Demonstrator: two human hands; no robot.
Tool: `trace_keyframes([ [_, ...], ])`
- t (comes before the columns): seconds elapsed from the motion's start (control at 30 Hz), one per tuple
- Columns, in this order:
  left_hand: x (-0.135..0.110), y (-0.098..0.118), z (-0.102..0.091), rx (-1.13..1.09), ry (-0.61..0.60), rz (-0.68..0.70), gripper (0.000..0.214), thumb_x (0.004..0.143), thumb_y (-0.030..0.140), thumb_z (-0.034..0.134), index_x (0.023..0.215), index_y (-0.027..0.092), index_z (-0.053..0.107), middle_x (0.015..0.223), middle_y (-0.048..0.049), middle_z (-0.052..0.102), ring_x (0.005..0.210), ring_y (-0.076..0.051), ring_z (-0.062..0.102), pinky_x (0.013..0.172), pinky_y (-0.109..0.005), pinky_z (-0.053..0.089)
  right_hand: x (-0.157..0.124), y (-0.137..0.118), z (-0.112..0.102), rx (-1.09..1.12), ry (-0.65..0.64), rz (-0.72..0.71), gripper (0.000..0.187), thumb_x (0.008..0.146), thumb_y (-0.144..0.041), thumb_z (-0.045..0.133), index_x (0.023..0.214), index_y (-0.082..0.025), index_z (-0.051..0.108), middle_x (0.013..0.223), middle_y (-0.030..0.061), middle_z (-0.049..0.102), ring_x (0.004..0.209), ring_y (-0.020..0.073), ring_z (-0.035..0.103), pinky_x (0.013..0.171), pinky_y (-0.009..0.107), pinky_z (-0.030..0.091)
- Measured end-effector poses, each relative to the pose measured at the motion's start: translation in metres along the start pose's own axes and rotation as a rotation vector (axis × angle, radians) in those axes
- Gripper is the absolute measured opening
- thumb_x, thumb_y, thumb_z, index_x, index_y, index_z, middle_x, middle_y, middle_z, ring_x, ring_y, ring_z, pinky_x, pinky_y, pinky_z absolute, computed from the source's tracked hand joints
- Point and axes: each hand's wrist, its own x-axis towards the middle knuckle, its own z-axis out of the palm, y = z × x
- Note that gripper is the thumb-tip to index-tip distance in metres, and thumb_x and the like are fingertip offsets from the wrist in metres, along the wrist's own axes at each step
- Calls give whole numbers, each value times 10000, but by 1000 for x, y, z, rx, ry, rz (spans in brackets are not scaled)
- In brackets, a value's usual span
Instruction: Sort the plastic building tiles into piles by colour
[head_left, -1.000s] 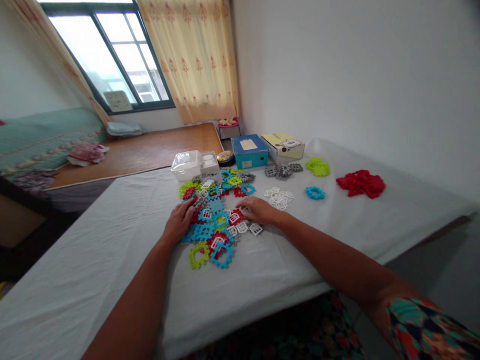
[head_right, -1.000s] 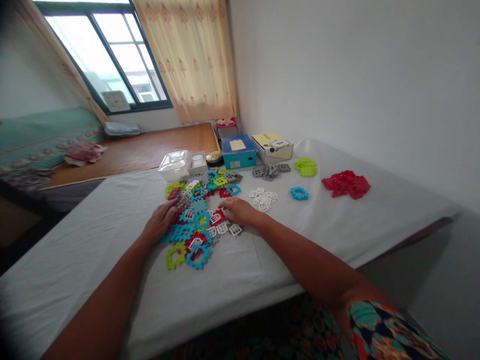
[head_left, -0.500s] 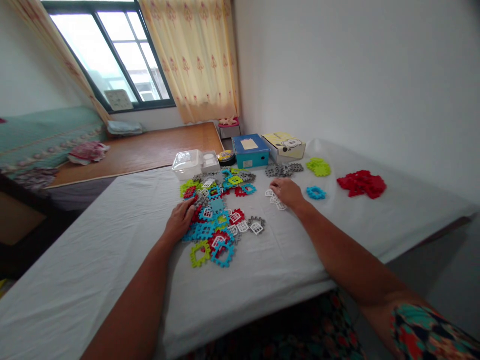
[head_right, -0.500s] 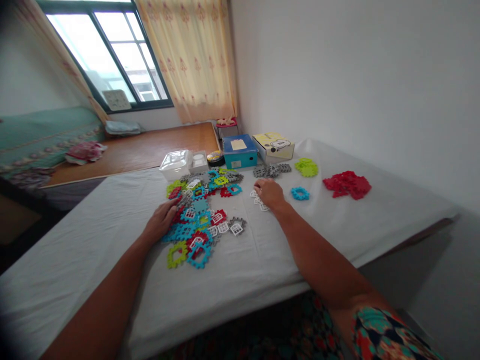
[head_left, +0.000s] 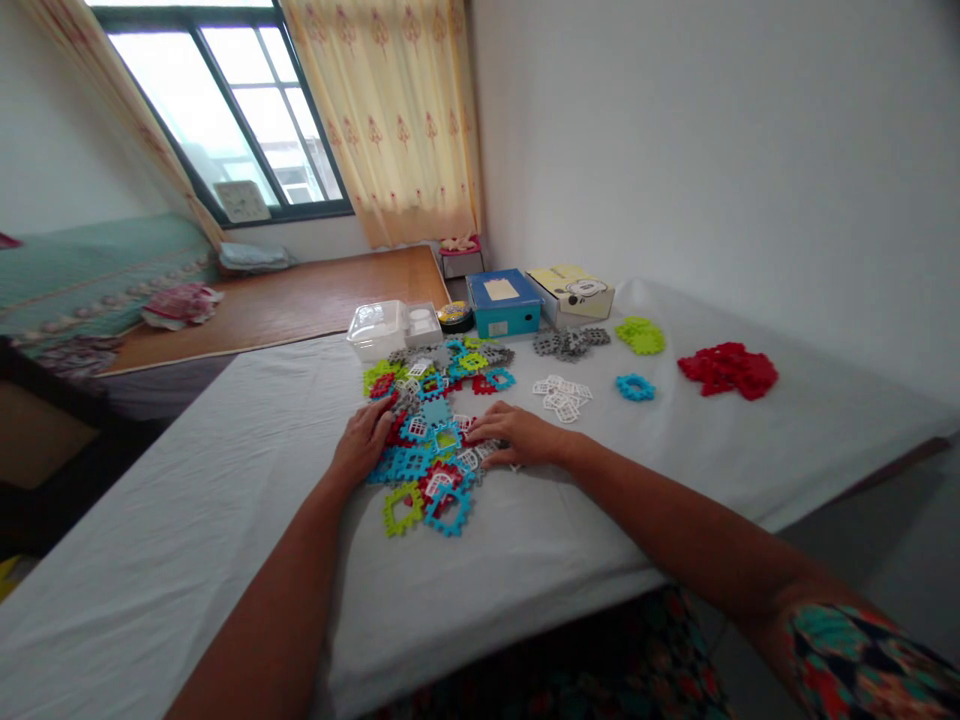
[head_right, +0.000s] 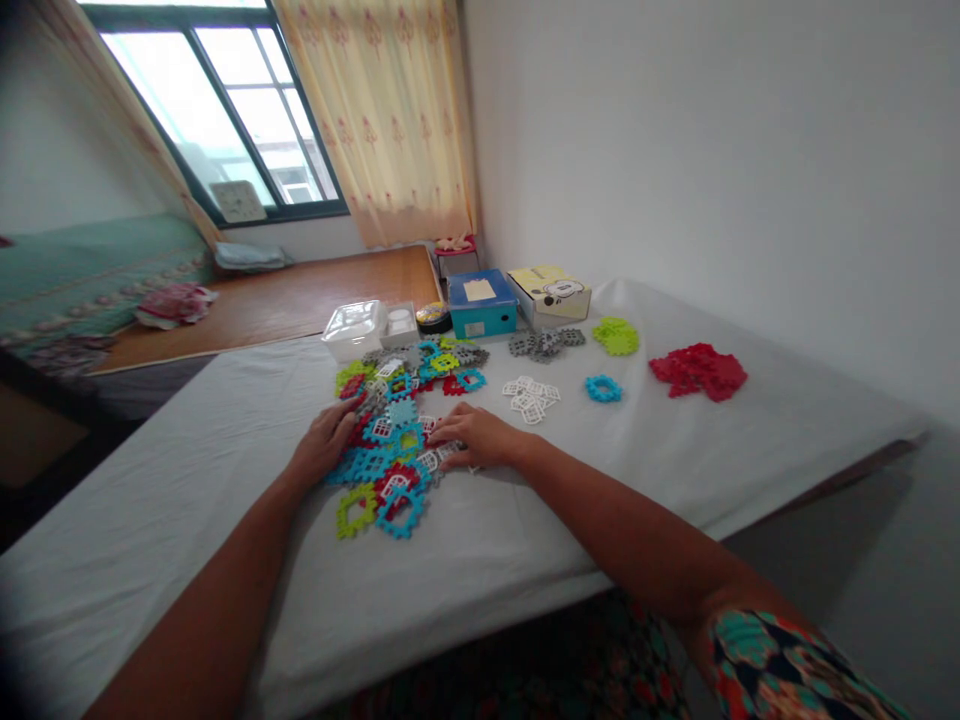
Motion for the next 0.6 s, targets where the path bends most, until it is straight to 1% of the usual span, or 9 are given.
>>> trace_keyframes([
  [0.13,0,-1,1,7,4,3,516,945,456,306,1307,171,538,1283,-116,588,1203,-257,523,1061,-455,398,0,5,0,-39,38,24,352,861,-409,645,1156,-219,677,1151,66,690,1059,213,535,943,349,407],
  [0.3,0,-1,0,5,1,2,510,943,453,314,1307,174,537,1275,-114,590,1200,-254,525,1059,-449,403,2,1,-1,-22,44,47,191,860,-357,658,952,-194,696,950,54,717,940,189,568,864,313,428],
  [0.4,0,0,0,2,1,1,509,944,451,313,1307,175,537,1277,-114,588,1203,-256,519,1059,-455,399,3,0,-2,31,74,48,154,847,-335,678,897,-190,687,903,47,715,906,179,582,854,309,429],
  [0.5,0,0,-1,-2,-4,-5,516,944,454,311,1312,169,532,1285,-118,581,1207,-256,515,1063,-457,393,2,0,-4,115,166,56,123,837,-306,694,903,-202,691,947,38,720,942,176,595,919,327,411],
  [0.57,0,0,-1,-7,-15,-7,518,944,457,310,1316,170,529,1290,-118,578,1210,-255,513,1064,-456,392,2,0,-7,153,257,119,107,843,-291,685,909,-206,694,980,41,717,968,179,598,925,331,413],
  [0.6,0,0,-1,-10,-18,-5,519,944,458,309,1315,169,528,1292,-118,577,1211,-255,512,1065,-455,391,2,0,-8,163,297,171,100,851,-287,672,906,-206,692,972,42,716,955,179,602,895,321,428],
])
